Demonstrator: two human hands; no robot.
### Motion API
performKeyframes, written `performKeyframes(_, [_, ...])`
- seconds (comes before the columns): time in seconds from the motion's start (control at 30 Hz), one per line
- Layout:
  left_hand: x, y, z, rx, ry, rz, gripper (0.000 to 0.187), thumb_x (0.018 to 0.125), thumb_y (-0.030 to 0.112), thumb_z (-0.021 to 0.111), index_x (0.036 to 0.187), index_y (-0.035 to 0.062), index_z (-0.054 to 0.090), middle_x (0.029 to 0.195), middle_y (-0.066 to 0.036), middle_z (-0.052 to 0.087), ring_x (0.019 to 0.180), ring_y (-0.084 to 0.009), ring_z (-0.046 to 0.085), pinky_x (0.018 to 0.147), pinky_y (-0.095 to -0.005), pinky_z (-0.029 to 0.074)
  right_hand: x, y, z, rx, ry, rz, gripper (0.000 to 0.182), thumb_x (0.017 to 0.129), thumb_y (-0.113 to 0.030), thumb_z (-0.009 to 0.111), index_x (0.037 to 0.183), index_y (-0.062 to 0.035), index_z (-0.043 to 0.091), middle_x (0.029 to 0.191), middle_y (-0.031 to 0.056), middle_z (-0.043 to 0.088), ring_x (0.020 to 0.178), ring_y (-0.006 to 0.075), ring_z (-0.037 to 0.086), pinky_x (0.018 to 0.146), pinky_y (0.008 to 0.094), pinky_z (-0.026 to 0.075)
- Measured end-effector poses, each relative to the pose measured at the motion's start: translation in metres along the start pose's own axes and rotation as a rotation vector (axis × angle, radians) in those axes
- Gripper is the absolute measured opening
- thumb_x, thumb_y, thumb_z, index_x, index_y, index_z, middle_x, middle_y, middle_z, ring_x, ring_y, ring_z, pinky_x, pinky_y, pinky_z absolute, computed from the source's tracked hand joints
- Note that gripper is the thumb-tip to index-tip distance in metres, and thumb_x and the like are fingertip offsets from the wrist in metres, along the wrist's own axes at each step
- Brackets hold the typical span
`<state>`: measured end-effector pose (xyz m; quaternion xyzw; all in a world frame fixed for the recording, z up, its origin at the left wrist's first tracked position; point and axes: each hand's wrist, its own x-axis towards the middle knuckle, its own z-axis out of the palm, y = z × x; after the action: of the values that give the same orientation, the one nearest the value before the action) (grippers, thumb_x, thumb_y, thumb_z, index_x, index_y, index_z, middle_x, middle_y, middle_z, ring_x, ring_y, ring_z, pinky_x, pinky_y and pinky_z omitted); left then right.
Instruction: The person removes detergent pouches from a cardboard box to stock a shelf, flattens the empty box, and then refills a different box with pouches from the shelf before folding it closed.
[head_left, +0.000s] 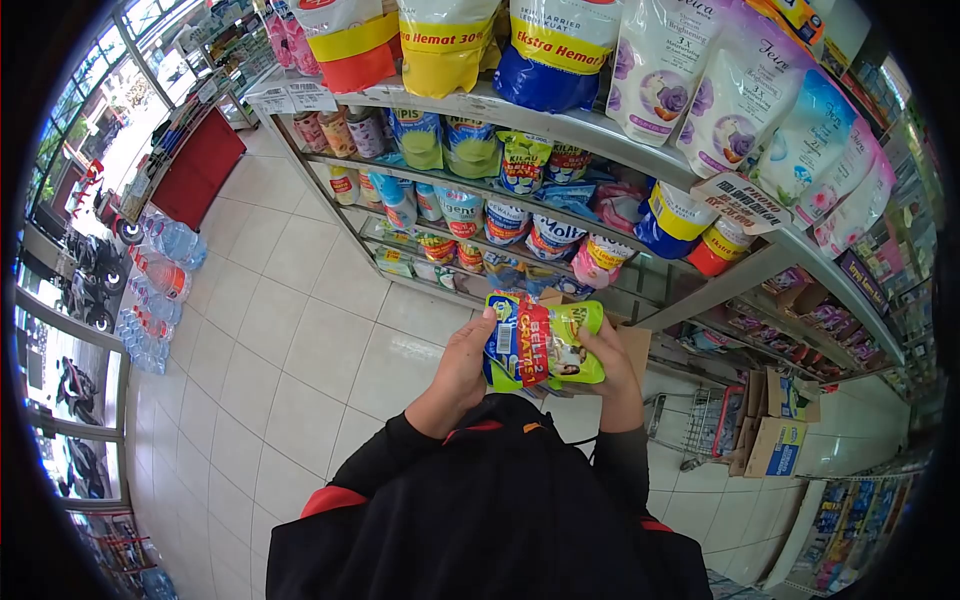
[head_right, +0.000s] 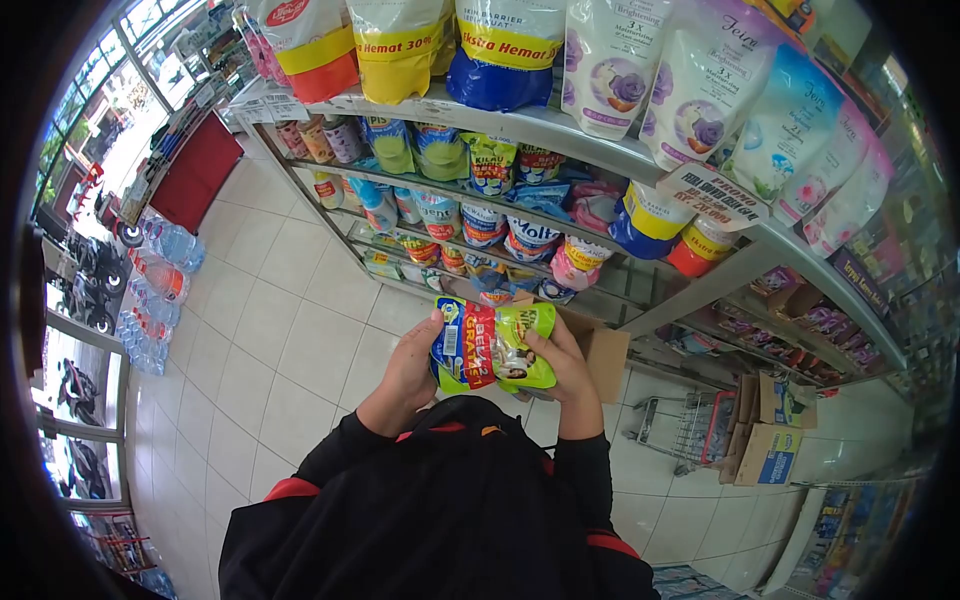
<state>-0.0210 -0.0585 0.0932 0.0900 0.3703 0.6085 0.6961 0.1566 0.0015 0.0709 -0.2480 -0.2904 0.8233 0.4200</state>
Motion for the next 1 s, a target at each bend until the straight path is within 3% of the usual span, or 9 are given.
performKeyframes(0.07, [-0.002, 0.004, -0.004, 0.011, -0.034, -0.023, 0.026, 0.083, 0.021, 0.049, 0.098, 0.0, 0.048, 0.088, -0.007, 0.057, 0.077, -0.0142, 0.057, 0.069, -0.0287, 0.047, 0.0, 0.005, -0.011, -0.153, 0.011, -0.057, 0.027, 0.079, -0.007, 0.051, 0.105, -0.0026, 0.043, 0.097, 0.0099, 0.052, 0.084, 0.0155, 0.054, 0.069, 0.0283, 0.047])
performKeyframes(0.23, [-0.01, 0.012, -0.011, 0.331, -0.289, -0.064, 0.066, 0.064, -0.007, 0.062, 0.119, 0.0045, 0.028, 0.108, -0.007, 0.047, 0.096, -0.0166, 0.05, 0.083, -0.031, 0.041, 0.0, 0.003, -0.009, -0.246, 0.152, -0.121, 0.018, 0.078, -0.006, 0.055, 0.094, -0.0004, 0.05, 0.084, 0.0059, 0.056, 0.072, 0.011, 0.055, 0.062, 0.0233, 0.047])
performKeyframes(0.33, [-0.009, 0.012, -0.015, 0.308, -0.31, -0.068, 0.075, 0.061, -0.012, 0.061, 0.123, 0.0045, 0.023, 0.111, -0.008, 0.045, 0.101, -0.0172, 0.047, 0.088, -0.0317, 0.038, 0.001, 0.007, -0.012, -0.266, 0.195, -0.145, 0.014, 0.078, -0.006, 0.054, 0.09, 0.0002, 0.052, 0.082, 0.0054, 0.056, 0.071, 0.0107, 0.055, 0.062, 0.0229, 0.047])
performKeyframes(0.47, [-0.005, 0.01, -0.029, 0.29, -0.33, -0.101, 0.076, 0.06, -0.012, 0.061, 0.124, 0.004, 0.023, 0.111, -0.008, 0.045, 0.104, -0.0177, 0.045, 0.09, -0.0326, 0.036, 0.003, 0.006, -0.013, -0.29, 0.218, -0.131, 0.013, 0.079, -0.006, 0.054, 0.089, 0.0007, 0.054, 0.084, 0.0059, 0.056, 0.072, 0.0108, 0.055, 0.064, 0.0236, 0.047])
performKeyframes(0.57, [0.0, 0.014, -0.036, 0.308, -0.447, -0.043, 0.058, 0.072, -0.001, 0.057, 0.122, 0.0039, 0.027, 0.109, -0.007, 0.046, 0.1, -0.0154, 0.047, 0.084, -0.0294, 0.04, 0.002, 0.005, -0.005, -0.36, 0.18, -0.196, 0.016, 0.078, -0.007, 0.054, 0.092, 0.0011, 0.054, 0.086, 0.0055, 0.057, 0.074, 0.0105, 0.054, 0.065, 0.0235, 0.046])
performKeyframes(0.67, [0.002, 0.019, -0.024, 0.353, -0.181, 0.012, 0.034, 0.085, 0.029, 0.043, 0.106, 0.0011, 0.045, 0.092, -0.005, 0.055, 0.081, -0.0092, 0.053, 0.07, -0.0228, 0.043, 0.001, 0.01, -0.003, -0.452, 0.154, -0.224, 0.018, 0.078, -0.009, 0.055, 0.094, 0.0009, 0.055, 0.089, 0.0051, 0.057, 0.078, 0.0106, 0.052, 0.069, 0.0232, 0.043])
performKeyframes(0.77, [0.012, 0.013, -0.025, 0.4, 0.012, 0.148, 0.031, 0.085, 0.029, 0.045, 0.094, -0.0003, 0.052, 0.08, -0.002, 0.057, 0.071, -0.006, 0.053, 0.064, -0.0198, 0.043, 0.004, 0.009, 0.011, -0.418, 0.152, -0.236, 0.018, 0.079, -0.011, 0.055, 0.09, 0.0018, 0.056, 0.09, 0.0058, 0.056, 0.081, 0.0112, 0.051, 0.072, 0.0226, 0.039])
performKeyframes(0.8, [0.011, 0.011, -0.015, 0.38, 0.115, 0.205, 0.03, 0.086, 0.028, 0.044, 0.081, 0.0013, 0.055, 0.067, 0.003, 0.054, 0.06, -0.0021, 0.048, 0.056, -0.0168, 0.039, 0.005, 0.011, 0.013, -0.418, 0.151, -0.235, 0.018, 0.079, -0.011, 0.055, 0.09, 0.0018, 0.056, 0.09, 0.0058, 0.056, 0.081, 0.0112, 0.051, 0.072, 0.0226, 0.039])
performKeyframes(1.0, [0.013, 0.002, -0.019, 0.429, 0.197, 0.446, 0.029, 0.087, 0.026, 0.043, 0.068, 0.0043, 0.049, 0.061, 0.007, 0.043, 0.055, 0.0007, 0.034, 0.048, -0.0167, 0.03, 0.006, 0.015, 0.022, -0.804, 0.202, -0.486, 0.018, 0.079, -0.013, 0.055, 0.082, 0.0045, 0.057, 0.088, 0.0079, 0.056, 0.079, 0.012, 0.051, 0.071, 0.0221, 0.038])
